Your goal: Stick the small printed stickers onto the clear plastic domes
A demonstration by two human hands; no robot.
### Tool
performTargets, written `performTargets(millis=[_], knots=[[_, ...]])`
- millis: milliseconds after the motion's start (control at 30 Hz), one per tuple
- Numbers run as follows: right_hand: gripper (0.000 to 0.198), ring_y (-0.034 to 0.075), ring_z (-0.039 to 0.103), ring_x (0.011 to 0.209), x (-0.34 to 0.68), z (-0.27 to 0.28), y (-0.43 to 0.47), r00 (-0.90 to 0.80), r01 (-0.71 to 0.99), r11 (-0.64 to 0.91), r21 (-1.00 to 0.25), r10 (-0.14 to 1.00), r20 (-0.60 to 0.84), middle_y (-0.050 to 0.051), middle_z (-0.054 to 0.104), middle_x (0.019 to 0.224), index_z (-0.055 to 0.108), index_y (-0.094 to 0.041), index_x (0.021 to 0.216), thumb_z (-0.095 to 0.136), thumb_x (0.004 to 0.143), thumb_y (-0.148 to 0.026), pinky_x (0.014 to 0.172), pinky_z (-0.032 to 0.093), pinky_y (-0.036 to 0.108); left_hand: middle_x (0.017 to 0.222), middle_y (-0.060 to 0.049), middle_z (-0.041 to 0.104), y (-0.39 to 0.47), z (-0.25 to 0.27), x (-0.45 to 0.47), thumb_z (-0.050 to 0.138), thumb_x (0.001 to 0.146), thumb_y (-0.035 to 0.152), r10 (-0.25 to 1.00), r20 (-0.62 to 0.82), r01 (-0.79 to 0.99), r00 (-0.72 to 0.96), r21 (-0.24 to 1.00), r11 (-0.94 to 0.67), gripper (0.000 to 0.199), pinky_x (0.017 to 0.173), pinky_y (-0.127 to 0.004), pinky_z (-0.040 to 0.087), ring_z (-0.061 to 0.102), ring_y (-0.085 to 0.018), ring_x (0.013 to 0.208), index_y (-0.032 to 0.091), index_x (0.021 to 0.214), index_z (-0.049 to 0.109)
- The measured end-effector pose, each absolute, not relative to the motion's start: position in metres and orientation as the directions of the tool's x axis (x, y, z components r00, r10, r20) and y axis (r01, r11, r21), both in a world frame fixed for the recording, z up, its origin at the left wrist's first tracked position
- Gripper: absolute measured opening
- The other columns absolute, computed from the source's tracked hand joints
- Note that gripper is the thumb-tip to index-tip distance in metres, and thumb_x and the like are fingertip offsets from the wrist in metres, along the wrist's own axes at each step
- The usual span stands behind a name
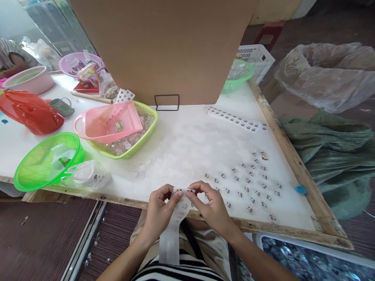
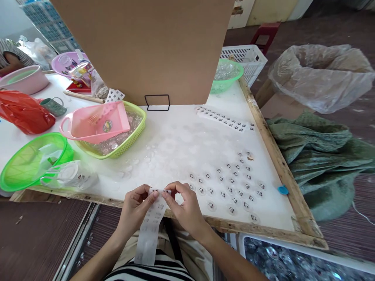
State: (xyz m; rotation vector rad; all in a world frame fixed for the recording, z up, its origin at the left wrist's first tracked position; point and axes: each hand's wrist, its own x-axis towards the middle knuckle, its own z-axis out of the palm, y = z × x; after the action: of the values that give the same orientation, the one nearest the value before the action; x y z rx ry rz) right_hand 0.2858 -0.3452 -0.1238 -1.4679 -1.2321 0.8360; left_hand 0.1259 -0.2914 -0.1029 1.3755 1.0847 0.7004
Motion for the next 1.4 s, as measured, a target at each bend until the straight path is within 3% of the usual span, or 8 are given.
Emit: performTargets(millis=[267, 433, 533, 733, 900, 1133, 1300, 1400], knots=[[0.009, 0.021, 0.057, 0.081, 0.298, -0.116, -0.344, 0.315, 0.328, 0.178, -0.928, 0.905, 0.285, 0.004, 0.063, 0.086, 0.067, -0.027, 0.085, 0.062, 0.091, -0.032, 0.076, 0.044, 0.037, 0.06, 0.004, 0.034, -0.294, -0.105, 0.126, 0.061, 0.089, 0.047, 0.925, -0.127, 0.319, 0.359, 0.948, 0.007, 0.044, 0.054, -0.023, 0.029, 0.031, -0.011, 0.058, 0.019, 0.061, 0.042], [0.031, 0.019, 0.057, 0.083, 0.294, -0.114, -0.342, 0.256, 0.116, 0.104, -0.988, 0.958, 0.131, 0.002, 0.064, 0.091, 0.058, -0.028, 0.119, 0.065, 0.088, -0.029, 0.083, 0.045, 0.036, 0.057, 0.005, 0.029, -0.296, -0.106, 0.131, 0.06, 0.088, 0.048, 0.902, -0.116, 0.357, 0.417, 0.933, -0.045, 0.048, 0.051, -0.023, 0.025, 0.028, -0.011, 0.055, 0.019, 0.058, 0.038], [0.035, 0.017, 0.059, 0.079, 0.287, -0.109, -0.342, 0.199, -0.037, 0.086, -0.996, 0.977, 0.077, -0.002, 0.062, 0.081, 0.049, -0.027, 0.119, 0.065, 0.088, -0.027, 0.082, 0.047, 0.035, 0.056, 0.005, 0.03, -0.296, -0.107, 0.133, 0.061, 0.087, 0.048, 0.88, -0.129, 0.37, 0.458, 0.928, -0.056, 0.047, 0.05, -0.024, 0.023, 0.028, -0.011, 0.055, 0.019, 0.057, 0.039], [0.044, 0.018, 0.062, 0.081, 0.383, -0.119, -0.318, 0.599, 0.143, 0.208, -0.968, 0.76, 0.252, -0.002, 0.062, 0.079, 0.041, -0.027, 0.113, 0.071, 0.081, -0.031, 0.083, 0.049, 0.036, 0.057, 0.004, 0.03, -0.294, -0.111, 0.129, 0.059, 0.087, 0.043, 0.845, -0.165, 0.415, 0.508, 0.907, -0.072, 0.043, 0.051, -0.024, 0.023, 0.028, -0.011, 0.055, 0.019, 0.057, 0.039], [0.045, 0.02, 0.063, 0.076, 0.536, -0.168, -0.286, 0.822, 0.261, -0.192, -0.946, 0.557, 0.114, 0.002, 0.062, 0.078, 0.04, -0.024, 0.104, 0.071, 0.071, -0.028, 0.07, 0.052, 0.034, 0.057, 0.004, 0.032, -0.297, -0.111, 0.128, 0.058, 0.088, 0.042, 0.824, -0.193, 0.404, 0.533, 0.914, -0.047, 0.04, 0.051, -0.023, 0.023, 0.029, -0.011, 0.056, 0.019, 0.059, 0.043], [0.038, 0.016, 0.057, 0.061, 0.588, -0.203, -0.277, 0.76, 0.301, -0.504, -0.81, 0.639, -0.115, 0.003, 0.065, 0.085, 0.043, -0.023, 0.109, 0.063, 0.077, -0.022, 0.046, 0.044, 0.024, 0.058, 0.004, 0.036, -0.298, -0.111, 0.132, 0.055, 0.088, 0.042, 0.809, -0.216, 0.423, 0.546, 0.905, -0.044, 0.038, 0.053, -0.023, 0.024, 0.03, -0.011, 0.058, 0.018, 0.061, 0.045], [0.033, 0.019, 0.059, 0.067, 0.589, -0.207, -0.269, 0.75, 0.409, -0.561, -0.72, 0.656, -0.084, 0.003, 0.063, 0.076, 0.05, -0.019, 0.103, 0.063, 0.073, -0.015, 0.06, 0.046, 0.03, 0.059, 0.004, 0.034, -0.296, -0.112, 0.133, 0.055, 0.088, 0.043, 0.81, -0.218, 0.425, 0.545, 0.904, -0.043, 0.04, 0.054, -0.023, 0.024, 0.029, -0.011, 0.058, 0.018, 0.06, 0.043], [0.036, 0.027, 0.064, 0.088, 0.588, -0.204, -0.263, 0.727, 0.565, -0.645, -0.515, 0.684, -0.058, 0.007, 0.066, 0.08, 0.05, -0.017, 0.108, 0.063, 0.074, -0.016, 0.079, 0.046, 0.037, 0.059, 0.004, 0.033, -0.296, -0.113, 0.135, 0.056, 0.088, 0.044, 0.806, -0.22, 0.418, 0.549, 0.908, -0.036, 0.04, 0.054, -0.023, 0.024, 0.029, -0.011, 0.058, 0.018, 0.06, 0.043]])
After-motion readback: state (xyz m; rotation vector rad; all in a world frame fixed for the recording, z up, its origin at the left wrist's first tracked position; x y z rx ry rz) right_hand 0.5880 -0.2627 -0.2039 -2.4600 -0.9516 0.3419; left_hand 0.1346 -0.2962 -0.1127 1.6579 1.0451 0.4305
